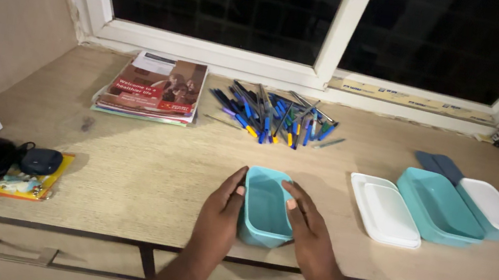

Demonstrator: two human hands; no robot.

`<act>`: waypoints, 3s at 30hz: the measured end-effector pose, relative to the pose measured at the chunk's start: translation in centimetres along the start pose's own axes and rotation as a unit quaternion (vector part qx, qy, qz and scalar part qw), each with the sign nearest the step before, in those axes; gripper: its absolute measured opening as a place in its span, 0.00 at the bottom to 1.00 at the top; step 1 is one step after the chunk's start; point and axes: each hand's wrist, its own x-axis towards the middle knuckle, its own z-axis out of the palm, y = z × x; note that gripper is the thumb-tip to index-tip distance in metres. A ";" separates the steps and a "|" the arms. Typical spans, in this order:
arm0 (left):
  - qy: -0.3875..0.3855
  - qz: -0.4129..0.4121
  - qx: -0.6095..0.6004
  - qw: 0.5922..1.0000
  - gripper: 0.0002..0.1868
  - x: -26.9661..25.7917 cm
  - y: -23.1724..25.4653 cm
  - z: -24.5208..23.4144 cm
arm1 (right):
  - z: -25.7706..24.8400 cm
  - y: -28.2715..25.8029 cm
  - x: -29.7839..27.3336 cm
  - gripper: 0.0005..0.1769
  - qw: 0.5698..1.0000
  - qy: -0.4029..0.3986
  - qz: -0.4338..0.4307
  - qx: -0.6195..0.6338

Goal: The person organizes a cluttered desk by placing small items like a mouse, keys, and a card into a light blue plastic container and closing it. They then unbox a computer mouse, place it back in its packaging, and arrange several textbooks and notebooks on the desk surface.

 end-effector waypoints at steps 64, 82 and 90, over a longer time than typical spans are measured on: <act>0.081 0.022 0.604 0.793 0.36 -2.5 0.8 -16.6 | -0.6 1.6 1.1 0.18 0.965 0.068 0.109 0.230; 0.023 0.027 0.534 0.845 0.33 -0.3 2.0 -7.3 | -0.5 0.7 1.2 0.18 0.960 0.071 0.133 0.237; 0.055 0.015 0.552 0.832 0.31 0.8 0.9 -10.9 | -0.5 1.0 1.5 0.18 0.956 0.067 0.135 0.254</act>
